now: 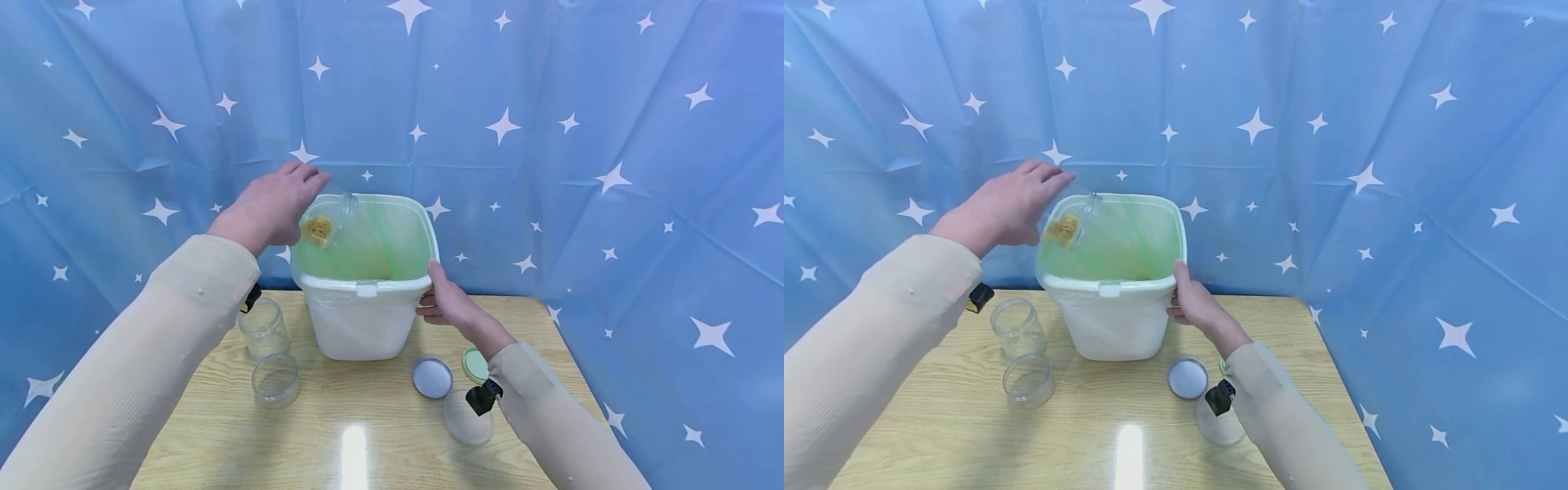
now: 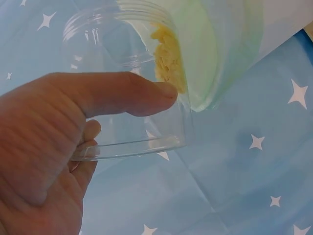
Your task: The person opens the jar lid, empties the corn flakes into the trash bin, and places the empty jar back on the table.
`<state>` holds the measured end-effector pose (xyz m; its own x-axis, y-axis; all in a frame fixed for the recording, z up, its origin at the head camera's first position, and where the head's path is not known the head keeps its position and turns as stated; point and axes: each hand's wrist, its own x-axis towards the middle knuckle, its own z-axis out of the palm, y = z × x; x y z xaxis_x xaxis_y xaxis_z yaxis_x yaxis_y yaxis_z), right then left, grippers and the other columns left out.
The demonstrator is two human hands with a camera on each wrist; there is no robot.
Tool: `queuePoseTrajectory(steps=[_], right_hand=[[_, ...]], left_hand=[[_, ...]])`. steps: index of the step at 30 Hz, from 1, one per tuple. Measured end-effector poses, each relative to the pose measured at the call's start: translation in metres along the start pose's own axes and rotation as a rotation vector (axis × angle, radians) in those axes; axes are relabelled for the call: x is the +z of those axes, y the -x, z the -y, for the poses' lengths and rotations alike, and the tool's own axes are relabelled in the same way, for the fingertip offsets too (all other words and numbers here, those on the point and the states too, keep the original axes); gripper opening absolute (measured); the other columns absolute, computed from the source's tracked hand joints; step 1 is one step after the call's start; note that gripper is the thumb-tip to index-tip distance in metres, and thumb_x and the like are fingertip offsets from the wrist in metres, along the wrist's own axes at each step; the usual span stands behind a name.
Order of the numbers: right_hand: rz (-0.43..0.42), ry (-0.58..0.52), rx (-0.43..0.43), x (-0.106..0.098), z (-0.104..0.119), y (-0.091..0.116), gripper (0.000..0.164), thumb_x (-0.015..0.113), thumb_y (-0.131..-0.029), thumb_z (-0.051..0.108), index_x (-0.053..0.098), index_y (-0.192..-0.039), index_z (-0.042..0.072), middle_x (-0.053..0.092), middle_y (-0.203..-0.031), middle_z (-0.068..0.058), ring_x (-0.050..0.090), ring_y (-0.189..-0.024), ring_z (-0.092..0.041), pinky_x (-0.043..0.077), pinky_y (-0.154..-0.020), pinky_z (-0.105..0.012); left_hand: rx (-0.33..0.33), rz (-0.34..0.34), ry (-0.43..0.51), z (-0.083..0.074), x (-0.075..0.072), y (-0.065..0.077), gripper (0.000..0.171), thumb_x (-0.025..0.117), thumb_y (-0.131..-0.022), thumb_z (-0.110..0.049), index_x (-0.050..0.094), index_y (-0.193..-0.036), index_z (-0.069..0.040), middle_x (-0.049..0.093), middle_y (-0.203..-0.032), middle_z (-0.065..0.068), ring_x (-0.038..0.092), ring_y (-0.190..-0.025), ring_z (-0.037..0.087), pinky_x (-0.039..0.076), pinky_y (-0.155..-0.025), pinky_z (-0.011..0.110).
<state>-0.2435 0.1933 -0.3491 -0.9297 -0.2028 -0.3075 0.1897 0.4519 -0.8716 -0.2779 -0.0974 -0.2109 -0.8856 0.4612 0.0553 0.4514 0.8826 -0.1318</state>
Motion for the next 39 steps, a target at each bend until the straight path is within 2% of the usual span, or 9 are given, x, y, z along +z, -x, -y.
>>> queuePoseTrajectory(steps=[7, 20, 39], right_hand=[[-0.002, 0.005, -0.002, 0.0005, -0.0005, -0.0001, 0.089, 0.004, -0.097, 0.066, 0.042, -0.139, -0.002, 0.05, -0.136, -0.029, 0.053, -0.128, -0.04, 0.043, -0.108, -0.051], [-0.015, -0.009, 0.003, 0.0009, 0.0004, -0.0014, 0.089, 0.003, -0.097, 0.065, 0.04, -0.14, -0.004, 0.049, -0.136, -0.03, 0.053, -0.128, -0.041, 0.043, -0.108, -0.05], [-0.008, -0.009, 0.003, 0.0008, -0.001, -0.0017, 0.091, 0.004, -0.097, 0.067, 0.038, -0.142, -0.005, 0.047, -0.138, -0.031, 0.051, -0.129, -0.042, 0.043, -0.108, -0.051]], left_hand=[[-0.001, -0.031, -0.004, 0.0019, 0.0019, -0.0001, 0.092, 0.073, -0.076, 0.0, 0.023, -0.153, -0.005, 0.029, -0.155, 0.02, 0.022, -0.144, 0.038, 0.037, -0.112, 0.053], [-0.003, -0.031, -0.011, 0.0031, 0.0061, -0.0001, 0.094, 0.075, -0.076, -0.001, 0.022, -0.154, -0.005, 0.029, -0.155, 0.02, 0.022, -0.144, 0.038, 0.036, -0.113, 0.052], [0.033, -0.044, -0.041, -0.0005, 0.0088, -0.0019, 0.083, 0.065, -0.08, 0.007, 0.026, -0.152, -0.004, 0.033, -0.152, 0.019, 0.025, -0.143, 0.037, 0.039, -0.11, 0.05]])
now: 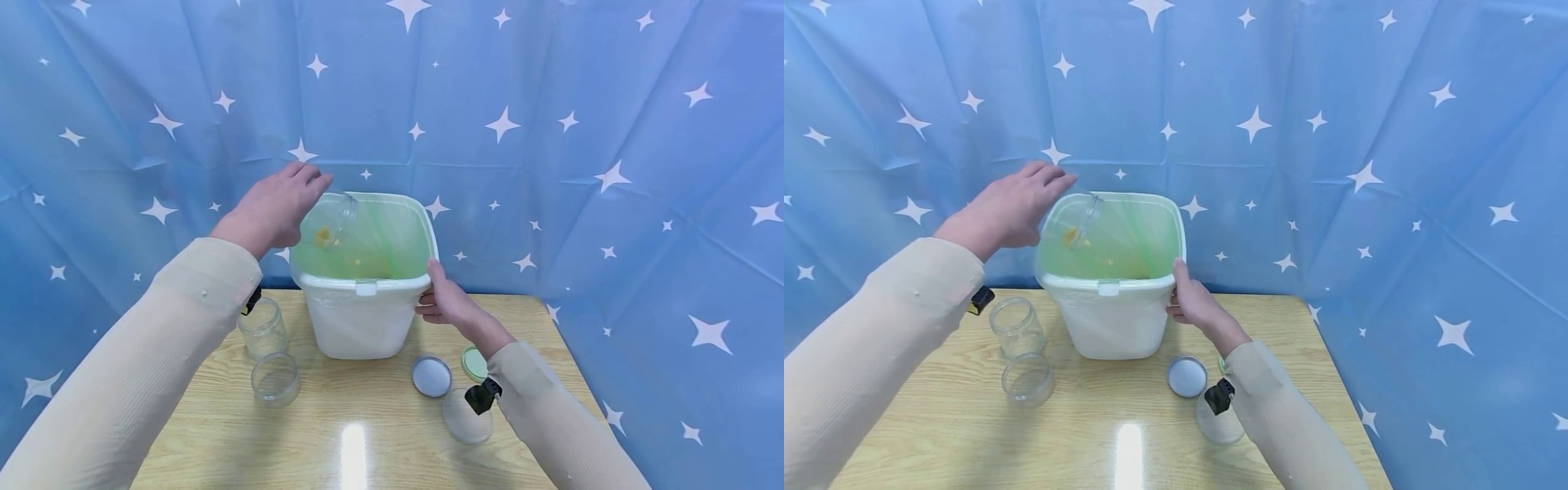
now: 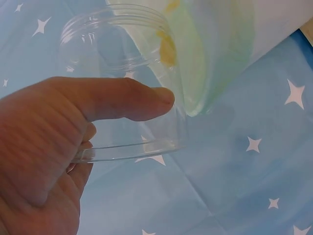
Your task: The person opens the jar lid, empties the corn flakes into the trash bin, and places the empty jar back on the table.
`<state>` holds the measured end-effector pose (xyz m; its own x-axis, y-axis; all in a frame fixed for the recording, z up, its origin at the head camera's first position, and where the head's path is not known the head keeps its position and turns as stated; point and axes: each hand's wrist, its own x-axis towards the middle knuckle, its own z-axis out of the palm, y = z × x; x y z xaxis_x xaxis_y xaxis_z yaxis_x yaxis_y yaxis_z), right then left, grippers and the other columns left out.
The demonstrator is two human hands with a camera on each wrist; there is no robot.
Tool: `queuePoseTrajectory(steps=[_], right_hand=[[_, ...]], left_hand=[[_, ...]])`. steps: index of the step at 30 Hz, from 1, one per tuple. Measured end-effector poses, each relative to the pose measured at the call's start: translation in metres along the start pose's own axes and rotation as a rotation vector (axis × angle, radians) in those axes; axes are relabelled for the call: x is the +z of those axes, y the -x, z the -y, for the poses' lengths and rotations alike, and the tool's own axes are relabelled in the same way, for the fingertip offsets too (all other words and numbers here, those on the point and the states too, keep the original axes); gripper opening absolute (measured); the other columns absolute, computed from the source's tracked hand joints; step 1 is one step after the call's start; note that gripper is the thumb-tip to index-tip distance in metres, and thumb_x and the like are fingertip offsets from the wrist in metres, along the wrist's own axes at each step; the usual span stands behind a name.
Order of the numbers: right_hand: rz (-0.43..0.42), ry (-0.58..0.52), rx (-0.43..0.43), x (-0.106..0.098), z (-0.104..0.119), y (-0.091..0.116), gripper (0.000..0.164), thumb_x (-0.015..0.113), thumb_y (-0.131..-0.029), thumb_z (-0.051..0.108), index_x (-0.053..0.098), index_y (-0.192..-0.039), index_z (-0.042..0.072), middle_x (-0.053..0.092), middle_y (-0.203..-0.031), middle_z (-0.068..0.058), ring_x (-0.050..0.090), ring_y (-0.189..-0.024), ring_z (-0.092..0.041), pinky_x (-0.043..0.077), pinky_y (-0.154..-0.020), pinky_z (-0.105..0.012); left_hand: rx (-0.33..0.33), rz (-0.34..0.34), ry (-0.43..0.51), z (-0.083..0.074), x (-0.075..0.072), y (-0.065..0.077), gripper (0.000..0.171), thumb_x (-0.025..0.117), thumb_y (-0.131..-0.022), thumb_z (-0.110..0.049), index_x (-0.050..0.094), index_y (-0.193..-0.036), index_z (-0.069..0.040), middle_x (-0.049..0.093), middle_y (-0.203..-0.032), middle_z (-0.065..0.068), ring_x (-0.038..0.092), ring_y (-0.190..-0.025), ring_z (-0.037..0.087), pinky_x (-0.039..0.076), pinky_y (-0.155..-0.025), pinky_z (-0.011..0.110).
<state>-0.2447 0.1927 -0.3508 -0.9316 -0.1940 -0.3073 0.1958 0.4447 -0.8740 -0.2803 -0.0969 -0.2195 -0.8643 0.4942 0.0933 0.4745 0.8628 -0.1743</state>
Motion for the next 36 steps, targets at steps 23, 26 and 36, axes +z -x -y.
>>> queuePoseTrajectory(steps=[23, 26, 36], right_hand=[[-0.003, -0.01, 0.007, 0.0005, 0.0012, -0.0007, 0.091, 0.003, -0.096, 0.067, 0.038, -0.141, -0.005, 0.048, -0.137, -0.03, 0.052, -0.129, -0.042, 0.043, -0.108, -0.05], [-0.002, -0.013, 0.006, 0.001, 0.001, -0.0009, 0.091, 0.003, -0.097, 0.066, 0.038, -0.141, -0.005, 0.048, -0.137, -0.03, 0.052, -0.128, -0.042, 0.043, -0.108, -0.05], [0.001, -0.003, 0.006, 0.001, 0.0011, -0.0007, 0.092, 0.003, -0.097, 0.066, 0.038, -0.141, -0.006, 0.048, -0.137, -0.031, 0.051, -0.129, -0.042, 0.043, -0.108, -0.05]], left_hand=[[0.003, -0.026, -0.003, 0.0035, 0.0021, 0.0019, 0.085, 0.066, -0.078, 0.009, 0.025, -0.152, -0.004, 0.031, -0.154, 0.02, 0.023, -0.145, 0.038, 0.038, -0.112, 0.052], [0.017, -0.036, -0.009, 0.0022, 0.0028, 0.0018, 0.084, 0.065, -0.079, 0.01, 0.026, -0.152, -0.004, 0.033, -0.153, 0.019, 0.024, -0.145, 0.038, 0.036, -0.113, 0.051], [0.047, -0.075, -0.029, 0.0041, 0.0059, 0.0013, 0.085, 0.065, -0.078, 0.011, 0.027, -0.152, -0.005, 0.035, -0.151, 0.018, 0.026, -0.144, 0.037, 0.038, -0.111, 0.051]])
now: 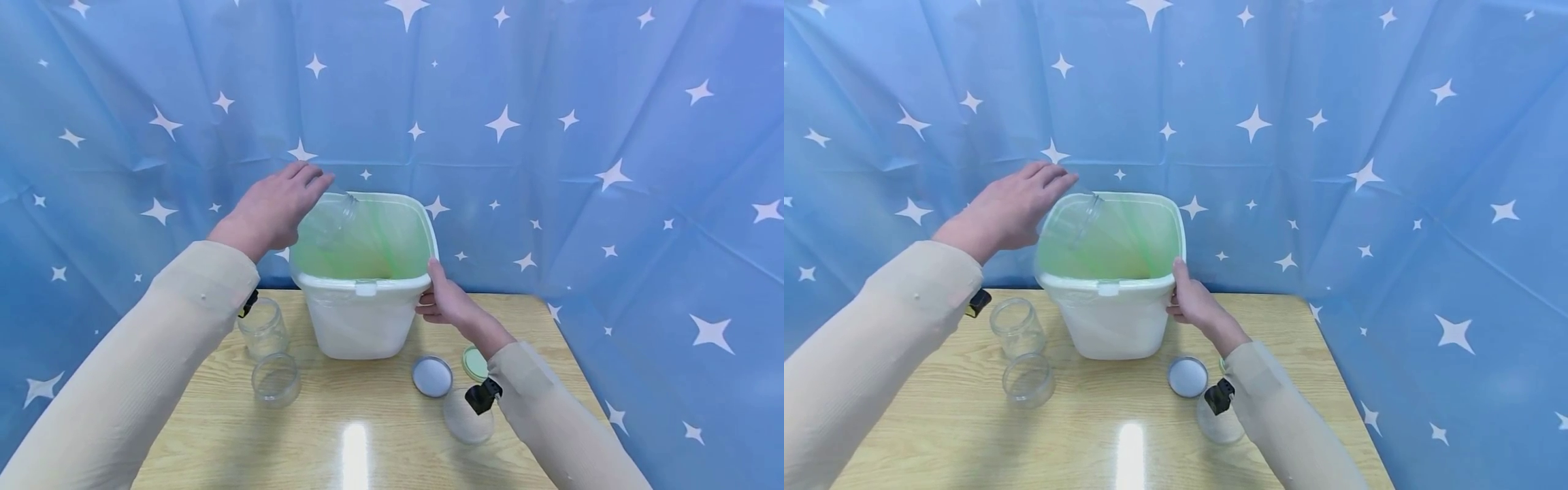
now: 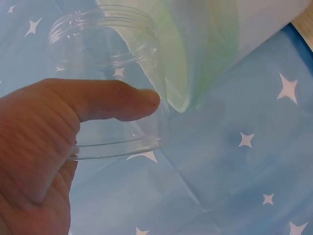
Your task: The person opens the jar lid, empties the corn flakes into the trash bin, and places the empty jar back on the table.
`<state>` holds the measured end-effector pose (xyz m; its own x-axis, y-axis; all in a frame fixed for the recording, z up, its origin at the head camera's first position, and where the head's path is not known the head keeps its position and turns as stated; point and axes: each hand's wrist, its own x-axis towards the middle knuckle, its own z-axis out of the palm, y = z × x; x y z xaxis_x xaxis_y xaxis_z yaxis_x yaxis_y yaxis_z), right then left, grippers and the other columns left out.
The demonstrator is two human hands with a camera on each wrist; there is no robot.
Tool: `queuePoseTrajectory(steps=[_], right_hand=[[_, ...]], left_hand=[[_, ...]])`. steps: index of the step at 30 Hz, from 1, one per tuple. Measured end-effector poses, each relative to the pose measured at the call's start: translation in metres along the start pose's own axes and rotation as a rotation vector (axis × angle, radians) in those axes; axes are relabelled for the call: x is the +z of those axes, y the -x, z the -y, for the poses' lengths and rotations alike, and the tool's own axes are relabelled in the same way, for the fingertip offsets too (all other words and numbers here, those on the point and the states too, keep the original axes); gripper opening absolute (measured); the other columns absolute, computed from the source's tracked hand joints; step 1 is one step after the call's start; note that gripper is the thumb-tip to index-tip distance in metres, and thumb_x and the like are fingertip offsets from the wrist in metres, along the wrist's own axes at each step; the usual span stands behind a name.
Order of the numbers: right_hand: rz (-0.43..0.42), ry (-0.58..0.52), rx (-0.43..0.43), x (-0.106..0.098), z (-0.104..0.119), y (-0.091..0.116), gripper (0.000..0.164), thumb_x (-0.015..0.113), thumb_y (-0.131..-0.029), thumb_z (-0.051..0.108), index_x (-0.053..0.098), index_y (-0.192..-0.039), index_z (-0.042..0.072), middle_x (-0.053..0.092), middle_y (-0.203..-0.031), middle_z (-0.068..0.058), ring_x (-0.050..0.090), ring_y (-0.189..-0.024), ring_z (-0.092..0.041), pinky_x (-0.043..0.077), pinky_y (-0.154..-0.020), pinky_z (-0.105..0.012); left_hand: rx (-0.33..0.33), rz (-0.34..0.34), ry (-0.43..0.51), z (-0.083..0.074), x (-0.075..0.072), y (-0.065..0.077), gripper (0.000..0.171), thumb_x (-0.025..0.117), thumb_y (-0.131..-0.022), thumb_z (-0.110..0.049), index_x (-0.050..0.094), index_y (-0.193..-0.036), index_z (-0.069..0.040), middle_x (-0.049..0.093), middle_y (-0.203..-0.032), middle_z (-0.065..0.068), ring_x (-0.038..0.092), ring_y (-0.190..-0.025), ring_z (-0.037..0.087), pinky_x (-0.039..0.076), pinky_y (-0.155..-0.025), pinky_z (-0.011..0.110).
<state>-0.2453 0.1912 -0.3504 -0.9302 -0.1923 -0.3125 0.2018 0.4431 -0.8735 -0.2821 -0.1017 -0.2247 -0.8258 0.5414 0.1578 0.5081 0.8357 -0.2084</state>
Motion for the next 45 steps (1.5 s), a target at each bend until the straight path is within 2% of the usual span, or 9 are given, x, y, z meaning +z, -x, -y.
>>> queuePoseTrajectory(steps=[5, 13, 22, 31, 34, 39, 45], right_hand=[[0.0, 0.004, -0.002, 0.0, 0.0, 0.0, 0.092, 0.004, -0.097, 0.066, 0.038, -0.141, -0.006, 0.047, -0.137, -0.031, 0.051, -0.13, -0.043, 0.042, -0.108, -0.051], [-0.014, -0.004, 0.002, 0.001, 0.0, 0.0, 0.091, 0.003, -0.096, 0.067, 0.039, -0.141, -0.003, 0.048, -0.136, -0.029, 0.052, -0.129, -0.042, 0.043, -0.108, -0.05], [-0.009, -0.01, 0.002, 0.0, 0.0, -0.002, 0.091, 0.004, -0.097, 0.066, 0.038, -0.141, -0.006, 0.047, -0.136, -0.031, 0.05, -0.13, -0.043, 0.041, -0.11, -0.052], [0.0, -0.009, 0.006, 0.0, 0.001, -0.001, 0.093, 0.004, -0.097, 0.066, 0.036, -0.142, -0.008, 0.046, -0.139, -0.032, 0.049, -0.131, -0.044, 0.04, -0.111, -0.052], [-0.002, -0.014, 0.008, 0.0, 0.001, -0.002, 0.093, 0.004, -0.097, 0.066, 0.035, -0.142, -0.009, 0.045, -0.139, -0.033, 0.048, -0.131, -0.044, 0.04, -0.111, -0.052], [0.0, -0.018, 0.007, 0.0, 0.0, -0.002, 0.093, 0.005, -0.097, 0.066, 0.035, -0.143, -0.009, 0.045, -0.139, -0.033, 0.048, -0.131, -0.044, 0.039, -0.111, -0.052], [0.001, -0.012, 0.004, 0.0, -0.002, -0.003, 0.093, 0.004, -0.097, 0.066, 0.034, -0.143, -0.009, 0.044, -0.14, -0.034, 0.048, -0.132, -0.044, 0.039, -0.111, -0.052]], left_hand=[[-0.013, 0.009, 0.046, 0.001, 0.0, 0.001, 0.089, 0.066, -0.076, 0.011, 0.025, -0.153, -0.006, 0.032, -0.154, 0.018, 0.023, -0.145, 0.037, 0.039, -0.111, 0.051], [-0.063, 0.011, 0.177, 0.005, -0.002, 0.005, 0.1, 0.073, -0.073, 0.004, 0.019, -0.156, -0.01, 0.025, -0.158, 0.016, 0.02, -0.147, 0.035, 0.04, -0.109, 0.054], [-0.101, -0.011, 0.375, 0.018, 0.001, 0.013, 0.106, 0.073, -0.067, 0.002, 0.018, -0.157, -0.013, 0.022, -0.16, 0.015, 0.018, -0.148, 0.035, 0.038, -0.108, 0.057], [-0.111, -0.081, 0.536, 0.033, 0.009, 0.021, 0.116, 0.086, -0.062, -0.007, 0.018, -0.156, -0.011, 0.025, -0.16, 0.016, 0.017, -0.147, 0.04, 0.022, -0.117, 0.06], [-0.128, -0.084, 0.583, 0.037, 0.012, 0.025, 0.116, 0.087, -0.063, -0.009, 0.018, -0.157, -0.014, 0.022, -0.161, 0.013, 0.015, -0.149, 0.038, 0.021, -0.117, 0.062], [-0.156, -0.107, 0.633, 0.046, 0.02, 0.034, 0.115, 0.088, -0.063, -0.013, 0.02, -0.156, -0.015, 0.023, -0.162, 0.011, 0.02, -0.148, 0.037, 0.022, -0.116, 0.061], [-0.246, -0.12, 0.746, 0.056, 0.031, 0.046, 0.117, 0.089, -0.066, -0.02, 0.017, -0.157, -0.019, 0.025, -0.161, 0.01, 0.026, -0.145, 0.039, 0.025, -0.114, 0.062]])
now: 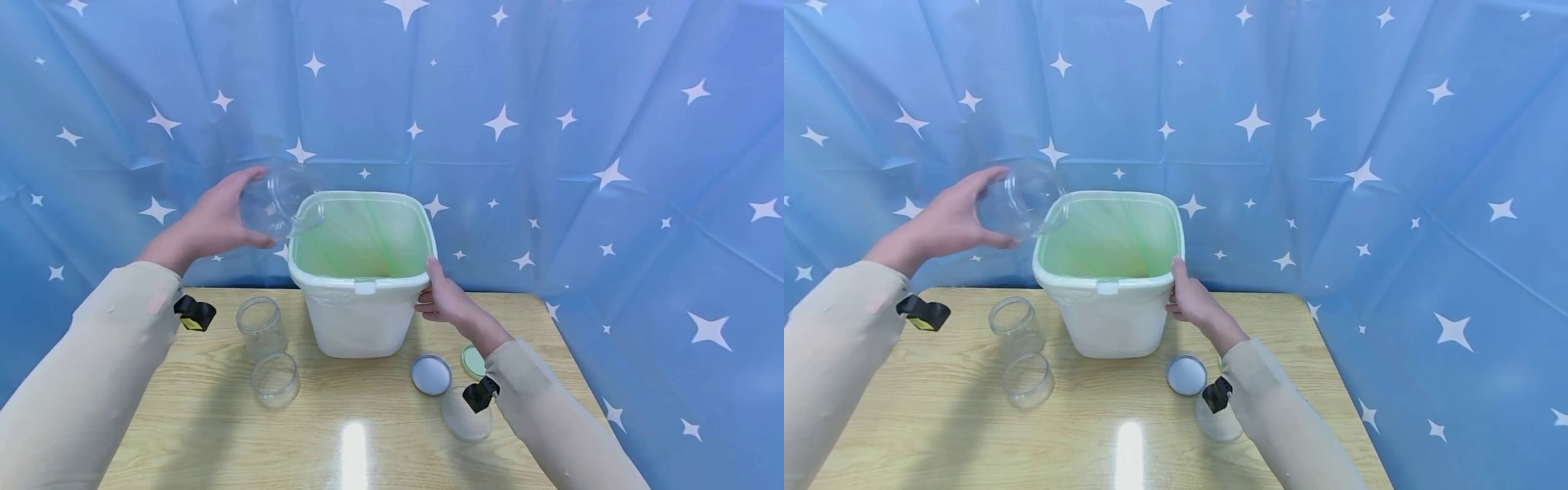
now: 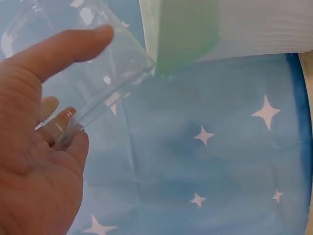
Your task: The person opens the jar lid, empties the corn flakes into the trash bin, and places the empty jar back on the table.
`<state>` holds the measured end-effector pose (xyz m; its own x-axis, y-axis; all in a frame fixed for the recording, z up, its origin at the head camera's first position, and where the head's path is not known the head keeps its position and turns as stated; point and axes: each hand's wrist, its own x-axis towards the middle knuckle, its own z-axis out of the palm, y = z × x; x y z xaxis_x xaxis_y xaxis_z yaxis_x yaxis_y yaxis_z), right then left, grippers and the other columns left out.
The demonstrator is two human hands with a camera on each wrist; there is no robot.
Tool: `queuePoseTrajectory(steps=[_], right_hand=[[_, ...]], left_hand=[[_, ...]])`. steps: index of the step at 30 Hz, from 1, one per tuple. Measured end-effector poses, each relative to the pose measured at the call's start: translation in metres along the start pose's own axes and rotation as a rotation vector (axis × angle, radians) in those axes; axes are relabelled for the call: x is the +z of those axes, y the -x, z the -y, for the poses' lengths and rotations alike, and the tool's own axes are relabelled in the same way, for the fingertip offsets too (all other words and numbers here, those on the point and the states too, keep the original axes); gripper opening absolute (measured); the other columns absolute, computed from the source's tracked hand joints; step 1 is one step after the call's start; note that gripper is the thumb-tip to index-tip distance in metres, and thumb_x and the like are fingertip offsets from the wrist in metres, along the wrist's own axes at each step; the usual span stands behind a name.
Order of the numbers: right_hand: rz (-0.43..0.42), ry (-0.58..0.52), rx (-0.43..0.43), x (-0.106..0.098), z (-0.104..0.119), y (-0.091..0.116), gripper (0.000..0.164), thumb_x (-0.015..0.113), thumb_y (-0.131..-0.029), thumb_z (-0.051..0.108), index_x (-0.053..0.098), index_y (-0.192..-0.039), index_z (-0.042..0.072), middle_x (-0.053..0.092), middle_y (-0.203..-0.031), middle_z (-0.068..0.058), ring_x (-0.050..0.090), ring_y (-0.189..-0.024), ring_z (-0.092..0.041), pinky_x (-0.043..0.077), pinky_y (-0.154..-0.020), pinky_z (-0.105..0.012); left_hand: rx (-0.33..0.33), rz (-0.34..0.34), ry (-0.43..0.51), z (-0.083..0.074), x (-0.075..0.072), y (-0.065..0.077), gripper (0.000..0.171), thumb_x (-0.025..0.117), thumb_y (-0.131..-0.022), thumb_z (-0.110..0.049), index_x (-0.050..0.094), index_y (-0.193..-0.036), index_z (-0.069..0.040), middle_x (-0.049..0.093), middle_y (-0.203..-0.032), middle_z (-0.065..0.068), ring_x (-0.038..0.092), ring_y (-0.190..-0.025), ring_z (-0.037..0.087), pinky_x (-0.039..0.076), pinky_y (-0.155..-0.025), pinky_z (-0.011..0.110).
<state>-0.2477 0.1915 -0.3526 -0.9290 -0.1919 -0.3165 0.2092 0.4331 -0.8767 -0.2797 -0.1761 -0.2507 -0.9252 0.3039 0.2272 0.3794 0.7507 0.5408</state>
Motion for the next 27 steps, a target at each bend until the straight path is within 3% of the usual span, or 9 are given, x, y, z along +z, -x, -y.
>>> queuePoseTrajectory(steps=[4, 9, 11, 18, 23, 27], right_hand=[[-0.004, -0.018, 0.003, 0.001, 0.0, -0.001, 0.092, 0.005, -0.097, 0.066, 0.034, -0.143, -0.008, 0.045, -0.14, -0.034, 0.048, -0.132, -0.044, 0.038, -0.111, -0.053], [-0.011, -0.019, 0.005, 0.002, 0.0, -0.001, 0.091, 0.004, -0.097, 0.066, 0.036, -0.142, -0.007, 0.045, -0.139, -0.033, 0.048, -0.131, -0.044, 0.039, -0.111, -0.053], [-0.01, -0.017, 0.004, 0.002, 0.0, -0.001, 0.091, 0.004, -0.097, 0.065, 0.035, -0.143, -0.007, 0.045, -0.139, -0.033, 0.048, -0.132, -0.044, 0.039, -0.111, -0.053], [-0.006, -0.006, 0.004, 0.002, 0.001, 0.0, 0.091, 0.003, -0.097, 0.065, 0.035, -0.143, -0.007, 0.045, -0.139, -0.033, 0.048, -0.132, -0.044, 0.039, -0.111, -0.052], [-0.01, -0.005, 0.003, 0.001, 0.001, 0.001, 0.091, 0.003, -0.097, 0.066, 0.036, -0.143, -0.006, 0.046, -0.138, -0.032, 0.049, -0.131, -0.044, 0.039, -0.111, -0.052], [-0.016, -0.003, 0.011, 0.001, 0.001, 0.0, 0.091, 0.003, -0.097, 0.066, 0.037, -0.142, -0.004, 0.047, -0.137, -0.03, 0.049, -0.131, -0.043, 0.04, -0.11, -0.052]], left_hand=[[-0.045, -0.013, 0.096, 0.011, 0.0, 0.007, 0.119, 0.09, -0.066, -0.026, 0.014, -0.157, -0.018, 0.026, -0.161, 0.01, 0.029, -0.144, 0.04, 0.026, -0.115, 0.06], [-0.109, -0.005, 0.17, 0.025, 0.0, 0.017, 0.124, 0.089, -0.068, -0.033, 0.005, -0.158, -0.019, 0.016, -0.164, 0.01, 0.022, -0.148, 0.04, 0.023, -0.118, 0.058], [-0.119, -0.012, 0.203, 0.032, 0.001, 0.021, 0.123, 0.089, -0.069, -0.032, 0.006, -0.158, -0.019, 0.019, -0.163, 0.011, 0.02, -0.149, 0.04, 0.021, -0.118, 0.058], [-0.153, -0.037, 0.288, 0.06, 0.007, 0.037, 0.115, 0.088, -0.071, -0.027, 0.011, -0.157, -0.022, 0.019, -0.162, 0.013, 0.016, -0.149, 0.041, 0.02, -0.118, 0.06], [-0.22, -0.02, 0.341, 0.079, 0.011, 0.051, 0.092, 0.083, -0.078, -0.027, 0.022, -0.147, -0.026, 0.018, -0.159, 0.016, 0.009, -0.151, 0.04, 0.018, -0.117, 0.063], [-0.259, -0.013, 0.365, 0.094, 0.016, 0.062, 0.092, 0.079, -0.081, -0.028, 0.017, -0.149, -0.025, 0.016, -0.157, 0.02, 0.003, -0.151, 0.039, 0.016, -0.117, 0.062]])
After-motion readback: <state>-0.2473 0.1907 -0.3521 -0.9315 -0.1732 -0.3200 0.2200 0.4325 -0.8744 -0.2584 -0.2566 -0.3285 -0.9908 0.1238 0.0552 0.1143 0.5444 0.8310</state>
